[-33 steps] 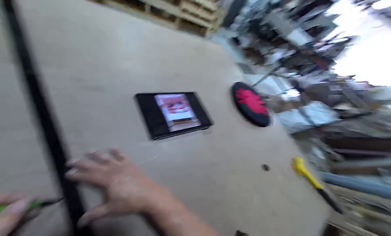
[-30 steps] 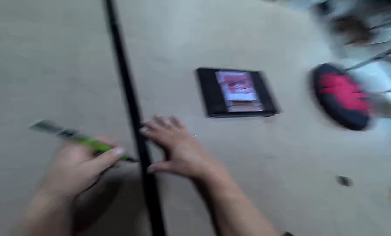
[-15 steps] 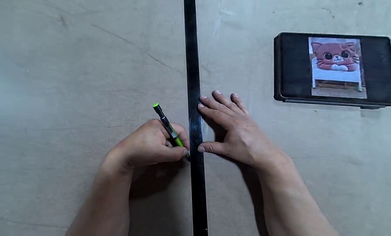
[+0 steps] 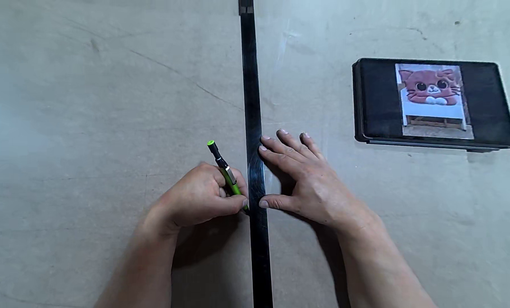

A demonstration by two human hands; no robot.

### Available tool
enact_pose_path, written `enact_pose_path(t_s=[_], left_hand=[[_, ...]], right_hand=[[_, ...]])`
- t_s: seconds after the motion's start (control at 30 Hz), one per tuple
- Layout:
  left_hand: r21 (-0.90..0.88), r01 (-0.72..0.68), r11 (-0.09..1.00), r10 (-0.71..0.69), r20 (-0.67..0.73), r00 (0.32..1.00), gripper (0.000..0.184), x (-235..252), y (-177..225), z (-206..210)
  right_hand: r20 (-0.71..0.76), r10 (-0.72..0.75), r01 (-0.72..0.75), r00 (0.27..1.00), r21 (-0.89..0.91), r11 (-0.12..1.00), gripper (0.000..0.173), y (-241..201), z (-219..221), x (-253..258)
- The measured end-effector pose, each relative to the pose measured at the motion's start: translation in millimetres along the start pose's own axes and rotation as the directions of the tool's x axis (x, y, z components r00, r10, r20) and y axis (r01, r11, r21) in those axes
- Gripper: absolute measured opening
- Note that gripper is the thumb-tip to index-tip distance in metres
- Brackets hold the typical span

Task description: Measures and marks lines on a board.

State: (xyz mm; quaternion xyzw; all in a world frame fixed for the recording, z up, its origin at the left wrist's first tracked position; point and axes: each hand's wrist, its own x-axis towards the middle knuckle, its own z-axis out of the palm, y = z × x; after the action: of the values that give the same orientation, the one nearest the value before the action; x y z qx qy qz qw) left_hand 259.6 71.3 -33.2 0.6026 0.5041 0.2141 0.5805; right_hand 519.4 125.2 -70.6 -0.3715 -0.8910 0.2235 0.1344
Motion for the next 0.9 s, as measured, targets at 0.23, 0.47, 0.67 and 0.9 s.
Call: enact_pose_path(t_s=[0.23,0.47,0.67,0.9], left_hand=[[0.023,-0.181,0.983,0.172,-0.440,0.882,0.004,12,-11,13],[0.139,-0.278,0.950,0.293,-0.698,0.653,0.011,31,-14,30],[0.163,-0.189,0.968,0.246,-0.744,0.621,0.020,44,-11,31],[0.229,-0.143,0.963,0.265,-0.695,0.668,0.025,45,-10,26]], right_hand=[[-0.005,0.011,-0.011,1.000,-0.007,1.000,0.091,-1,1,-1],[0.010,0.025,-0.025,1.000,-0.014,1.000,0.092,-3,0,0],[-0.009,0.027,-0.027,1.000,0.006,1.000,0.090,-2,2,-1],[-0.022,0.016,-0.017,1.000,-0.021,1.000,0.090,-2,3,-2]])
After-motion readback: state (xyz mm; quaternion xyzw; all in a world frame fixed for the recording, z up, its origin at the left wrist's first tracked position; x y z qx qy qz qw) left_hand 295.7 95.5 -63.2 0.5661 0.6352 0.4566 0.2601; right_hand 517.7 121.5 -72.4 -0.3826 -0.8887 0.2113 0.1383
